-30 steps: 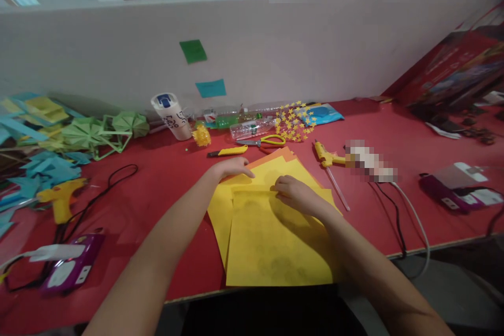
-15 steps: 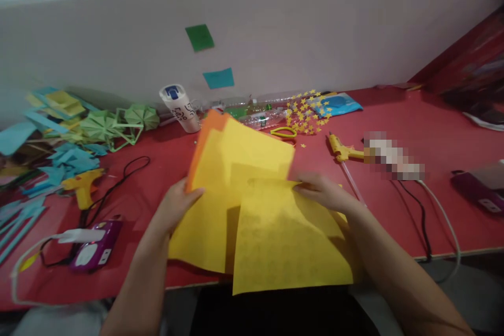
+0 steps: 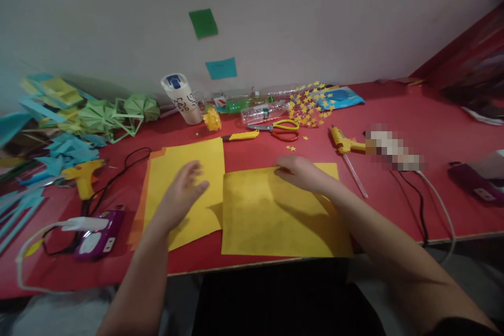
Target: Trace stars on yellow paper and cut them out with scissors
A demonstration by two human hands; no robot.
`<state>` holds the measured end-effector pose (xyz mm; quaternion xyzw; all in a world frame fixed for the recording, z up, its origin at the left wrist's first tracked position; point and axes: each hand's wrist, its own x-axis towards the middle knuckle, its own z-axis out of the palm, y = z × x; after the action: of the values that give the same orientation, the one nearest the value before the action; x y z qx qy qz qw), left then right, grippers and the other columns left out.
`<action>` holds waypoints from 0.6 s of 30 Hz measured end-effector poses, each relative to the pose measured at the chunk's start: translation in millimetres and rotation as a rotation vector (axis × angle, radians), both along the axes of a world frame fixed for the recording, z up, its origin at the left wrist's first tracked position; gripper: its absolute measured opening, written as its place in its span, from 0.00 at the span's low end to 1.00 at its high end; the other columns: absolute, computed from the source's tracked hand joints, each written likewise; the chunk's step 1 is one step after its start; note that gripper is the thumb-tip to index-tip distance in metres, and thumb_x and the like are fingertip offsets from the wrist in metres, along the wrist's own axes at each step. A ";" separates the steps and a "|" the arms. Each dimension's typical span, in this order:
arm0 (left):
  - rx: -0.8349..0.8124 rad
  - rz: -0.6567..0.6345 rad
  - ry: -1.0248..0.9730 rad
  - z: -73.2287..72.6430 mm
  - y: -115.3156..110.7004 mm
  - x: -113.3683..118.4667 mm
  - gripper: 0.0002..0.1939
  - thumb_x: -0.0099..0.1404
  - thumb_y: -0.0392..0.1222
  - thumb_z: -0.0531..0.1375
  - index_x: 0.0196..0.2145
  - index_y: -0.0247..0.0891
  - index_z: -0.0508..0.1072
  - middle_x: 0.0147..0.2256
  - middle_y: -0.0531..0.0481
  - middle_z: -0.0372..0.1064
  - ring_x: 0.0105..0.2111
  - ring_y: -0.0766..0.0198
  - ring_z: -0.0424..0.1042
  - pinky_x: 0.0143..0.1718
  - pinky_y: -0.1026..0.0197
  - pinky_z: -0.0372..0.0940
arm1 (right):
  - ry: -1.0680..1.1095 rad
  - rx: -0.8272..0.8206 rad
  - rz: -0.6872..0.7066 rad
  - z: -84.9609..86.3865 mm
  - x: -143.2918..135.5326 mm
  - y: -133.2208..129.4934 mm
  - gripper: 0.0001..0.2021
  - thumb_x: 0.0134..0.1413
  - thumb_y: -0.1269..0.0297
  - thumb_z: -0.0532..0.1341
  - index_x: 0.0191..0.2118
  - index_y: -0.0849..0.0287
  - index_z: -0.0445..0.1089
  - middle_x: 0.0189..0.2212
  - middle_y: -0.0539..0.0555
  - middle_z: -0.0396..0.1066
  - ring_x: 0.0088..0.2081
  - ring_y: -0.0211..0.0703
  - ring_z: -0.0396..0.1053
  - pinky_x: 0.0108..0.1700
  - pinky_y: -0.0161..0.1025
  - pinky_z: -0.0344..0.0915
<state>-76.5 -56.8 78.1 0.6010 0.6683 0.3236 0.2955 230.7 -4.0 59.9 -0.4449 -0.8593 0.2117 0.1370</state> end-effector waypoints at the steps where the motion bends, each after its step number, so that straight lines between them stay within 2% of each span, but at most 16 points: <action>1: -0.162 -0.151 -0.199 -3.4 0.5 13.2 0.34 0.53 0.59 0.60 0.53 0.37 0.66 0.54 0.37 0.70 0.55 0.46 0.68 0.54 0.46 0.65 | 0.017 0.018 -0.007 0.1 -5.3 2.9 0.06 0.57 0.71 0.54 0.31 0.58 0.66 0.31 0.55 0.71 0.33 0.43 0.66 0.35 0.36 0.55; 2: -0.278 -0.249 -0.345 -7.0 0.5 24.8 0.35 0.51 0.59 0.61 0.52 0.36 0.68 0.53 0.37 0.71 0.54 0.46 0.70 0.53 0.48 0.66 | 0.032 0.035 -0.008 -0.8 -10.2 5.6 0.07 0.58 0.71 0.54 0.31 0.59 0.67 0.30 0.55 0.71 0.33 0.43 0.66 0.35 0.35 0.55; 3: -0.359 -0.261 -0.443 -10.7 0.2 33.8 0.34 0.49 0.57 0.63 0.50 0.36 0.70 0.50 0.38 0.74 0.51 0.46 0.72 0.52 0.49 0.67 | 0.042 0.055 -0.014 -2.2 -14.3 7.9 0.06 0.58 0.71 0.54 0.31 0.59 0.67 0.30 0.55 0.71 0.32 0.43 0.66 0.34 0.35 0.55; 6: -0.495 -0.154 -0.539 -20.9 -0.2 42.3 0.27 0.41 0.52 0.69 0.39 0.35 0.74 0.38 0.42 0.79 0.39 0.48 0.77 0.46 0.50 0.69 | 0.040 0.082 -0.022 -7.5 -18.0 15.9 0.07 0.59 0.71 0.56 0.34 0.59 0.71 0.33 0.55 0.74 0.35 0.43 0.69 0.36 0.34 0.57; 8: -0.507 -0.080 -0.601 -25.5 0.8 35.1 0.24 0.39 0.50 0.70 0.33 0.36 0.74 0.32 0.45 0.80 0.33 0.51 0.78 0.41 0.52 0.70 | -0.022 0.070 -0.079 -9.6 -12.3 26.0 0.08 0.62 0.68 0.56 0.41 0.59 0.72 0.39 0.56 0.77 0.40 0.43 0.72 0.39 0.33 0.61; 9: -0.508 -0.046 -0.633 -26.9 1.6 29.8 0.22 0.38 0.48 0.70 0.31 0.36 0.74 0.30 0.46 0.79 0.31 0.53 0.77 0.38 0.54 0.70 | -0.114 0.080 -0.174 -10.0 -7.5 33.5 0.10 0.64 0.66 0.55 0.44 0.58 0.72 0.42 0.55 0.77 0.42 0.42 0.73 0.41 0.32 0.61; 11: -0.519 0.012 -0.677 -28.1 2.9 20.0 0.19 0.37 0.45 0.69 0.29 0.36 0.74 0.26 0.48 0.78 0.26 0.57 0.76 0.32 0.57 0.69 | -0.200 0.095 -0.301 -10.3 3.6 53.8 0.13 0.65 0.69 0.52 0.47 0.61 0.72 0.46 0.59 0.76 0.45 0.46 0.73 0.42 0.35 0.63; 13: -0.540 0.044 -0.687 -28.6 3.7 14.2 0.17 0.37 0.44 0.69 0.27 0.36 0.74 0.24 0.49 0.78 0.23 0.59 0.74 0.29 0.59 0.67 | -0.288 0.097 -0.400 -11.4 13.0 78.4 0.15 0.65 0.72 0.51 0.49 0.66 0.71 0.45 0.65 0.76 0.45 0.52 0.74 0.41 0.39 0.64; 16: -0.558 0.027 -0.657 -31.2 4.3 13.8 0.15 0.39 0.43 0.68 0.27 0.35 0.75 0.23 0.49 0.77 0.23 0.59 0.74 0.28 0.60 0.67 | -0.421 0.100 -0.463 -16.8 17.7 112.8 0.13 0.63 0.74 0.54 0.50 0.72 0.70 0.45 0.71 0.74 0.46 0.56 0.73 0.45 0.44 0.66; 18: -0.564 -0.007 -0.632 -34.6 4.7 15.5 0.14 0.41 0.43 0.67 0.28 0.35 0.76 0.24 0.48 0.78 0.24 0.58 0.75 0.29 0.60 0.67 | -0.488 0.098 -0.445 -21.9 14.9 128.0 0.14 0.64 0.66 0.59 0.51 0.68 0.69 0.48 0.66 0.71 0.48 0.52 0.71 0.48 0.48 0.69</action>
<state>-61.0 -52.0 43.5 0.3700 0.6052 0.2956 0.6399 245.7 123.9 38.0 -0.6522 -0.7576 0.0219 -0.0088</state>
